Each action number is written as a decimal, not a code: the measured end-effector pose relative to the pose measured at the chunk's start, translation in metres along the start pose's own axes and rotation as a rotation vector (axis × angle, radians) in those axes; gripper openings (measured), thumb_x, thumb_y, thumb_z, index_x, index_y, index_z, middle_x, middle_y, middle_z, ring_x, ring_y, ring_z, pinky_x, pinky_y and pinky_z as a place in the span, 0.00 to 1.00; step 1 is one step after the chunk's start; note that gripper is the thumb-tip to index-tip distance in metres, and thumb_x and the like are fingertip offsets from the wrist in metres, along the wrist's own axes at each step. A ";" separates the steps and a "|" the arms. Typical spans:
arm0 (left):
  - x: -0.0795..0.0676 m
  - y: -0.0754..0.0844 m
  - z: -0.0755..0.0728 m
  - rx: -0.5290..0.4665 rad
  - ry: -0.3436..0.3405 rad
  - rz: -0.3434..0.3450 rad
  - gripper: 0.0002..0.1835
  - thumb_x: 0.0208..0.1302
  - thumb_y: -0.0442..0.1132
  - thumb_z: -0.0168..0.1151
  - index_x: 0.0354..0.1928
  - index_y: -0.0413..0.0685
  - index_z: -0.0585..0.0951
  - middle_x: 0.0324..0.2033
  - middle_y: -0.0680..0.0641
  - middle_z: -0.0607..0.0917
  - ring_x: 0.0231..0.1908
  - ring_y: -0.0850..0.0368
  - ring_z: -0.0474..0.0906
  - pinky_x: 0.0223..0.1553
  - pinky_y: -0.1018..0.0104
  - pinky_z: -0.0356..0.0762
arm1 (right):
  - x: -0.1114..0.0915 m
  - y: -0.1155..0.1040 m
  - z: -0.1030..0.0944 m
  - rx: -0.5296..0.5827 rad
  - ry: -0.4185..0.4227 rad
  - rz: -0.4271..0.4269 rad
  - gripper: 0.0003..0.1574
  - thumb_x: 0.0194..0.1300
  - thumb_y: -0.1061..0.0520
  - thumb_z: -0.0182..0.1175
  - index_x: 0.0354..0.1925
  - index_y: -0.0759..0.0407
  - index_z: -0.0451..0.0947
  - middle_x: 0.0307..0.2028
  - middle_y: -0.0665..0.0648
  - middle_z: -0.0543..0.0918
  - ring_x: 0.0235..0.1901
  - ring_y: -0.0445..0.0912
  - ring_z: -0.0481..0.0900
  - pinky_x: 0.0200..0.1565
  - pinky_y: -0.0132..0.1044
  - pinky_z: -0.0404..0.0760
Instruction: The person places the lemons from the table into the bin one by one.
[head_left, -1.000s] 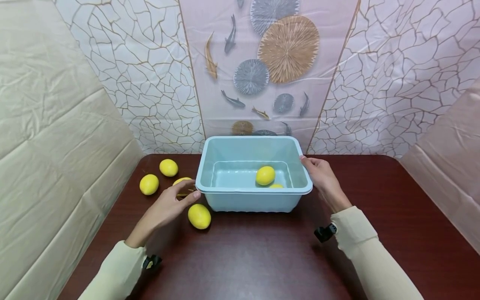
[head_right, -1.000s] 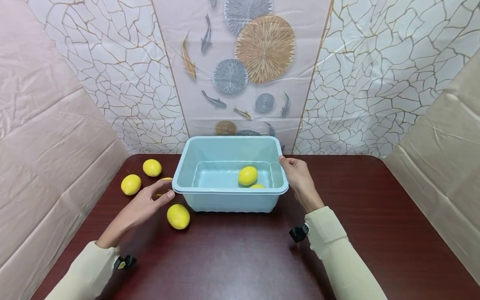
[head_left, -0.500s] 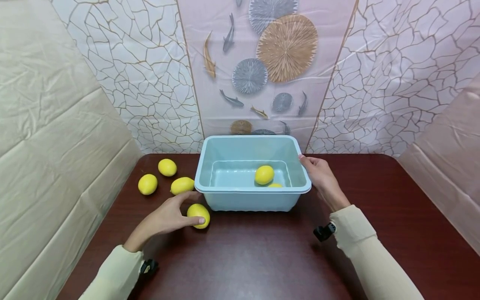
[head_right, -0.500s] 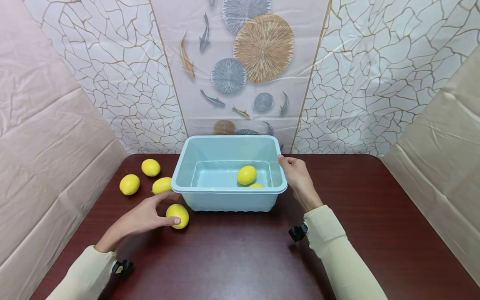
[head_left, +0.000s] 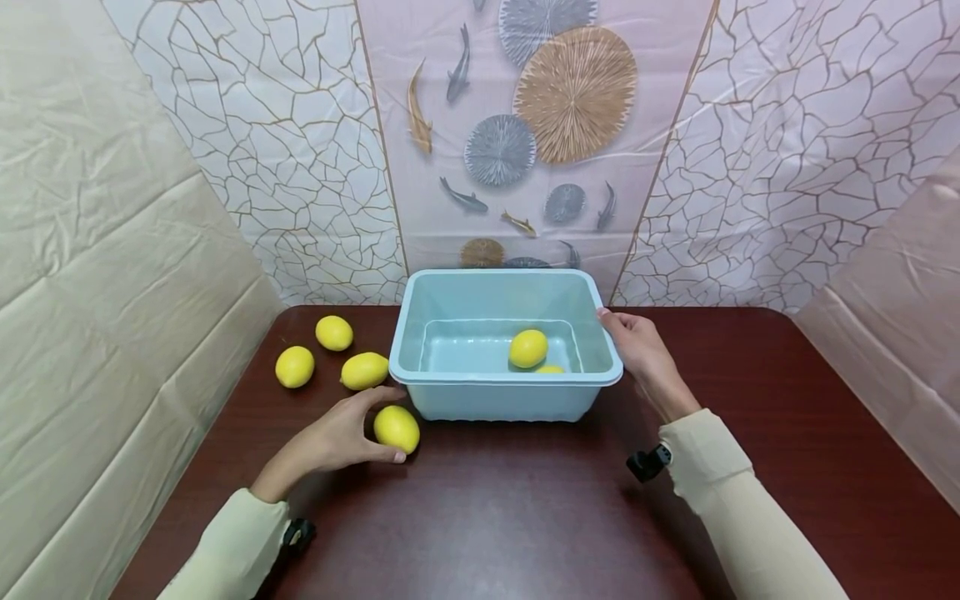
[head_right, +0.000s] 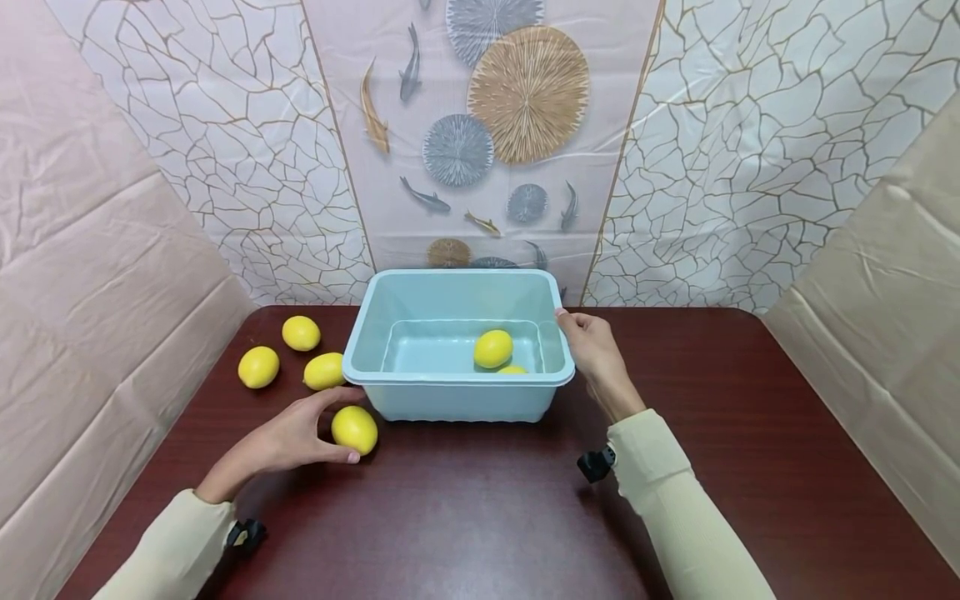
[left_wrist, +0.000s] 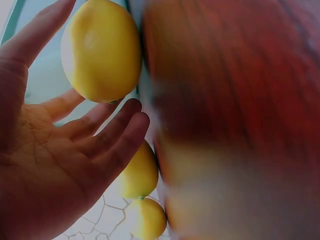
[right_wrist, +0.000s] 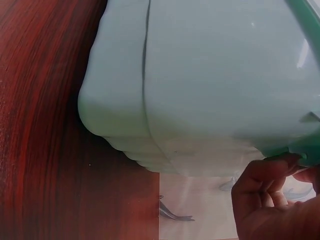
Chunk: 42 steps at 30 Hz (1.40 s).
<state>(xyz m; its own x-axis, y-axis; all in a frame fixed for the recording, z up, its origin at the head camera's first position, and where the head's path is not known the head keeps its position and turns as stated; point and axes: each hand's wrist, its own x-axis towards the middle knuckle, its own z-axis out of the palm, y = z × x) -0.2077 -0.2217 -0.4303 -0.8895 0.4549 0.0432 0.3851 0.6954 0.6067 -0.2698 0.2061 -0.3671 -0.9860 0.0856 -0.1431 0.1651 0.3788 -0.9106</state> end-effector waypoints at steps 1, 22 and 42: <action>0.000 -0.001 0.001 0.009 0.004 0.008 0.47 0.44 0.59 0.80 0.66 0.50 0.72 0.61 0.52 0.78 0.59 0.54 0.74 0.61 0.49 0.71 | 0.000 0.000 0.000 -0.006 -0.001 -0.002 0.42 0.75 0.32 0.44 0.66 0.65 0.69 0.52 0.68 0.79 0.41 0.53 0.83 0.36 0.37 0.84; 0.003 -0.006 0.000 0.092 -0.067 0.111 0.35 0.48 0.50 0.80 0.59 0.53 0.78 0.52 0.59 0.80 0.49 0.64 0.75 0.53 0.58 0.75 | -0.001 -0.001 0.000 -0.029 -0.008 0.016 0.43 0.76 0.33 0.43 0.68 0.65 0.67 0.55 0.68 0.78 0.47 0.56 0.81 0.39 0.37 0.84; 0.002 -0.012 -0.007 0.028 -0.086 0.156 0.35 0.50 0.47 0.79 0.61 0.54 0.77 0.53 0.62 0.79 0.48 0.64 0.76 0.50 0.62 0.78 | 0.000 -0.001 -0.002 -0.044 -0.019 0.006 0.43 0.75 0.32 0.42 0.68 0.64 0.66 0.56 0.67 0.76 0.50 0.56 0.79 0.41 0.37 0.81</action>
<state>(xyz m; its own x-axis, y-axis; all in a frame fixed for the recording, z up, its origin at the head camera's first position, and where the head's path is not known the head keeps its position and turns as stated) -0.2160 -0.2327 -0.4321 -0.7948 0.6032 0.0663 0.5242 0.6274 0.5759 -0.2702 0.2077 -0.3649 -0.9852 0.0710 -0.1562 0.1716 0.4186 -0.8918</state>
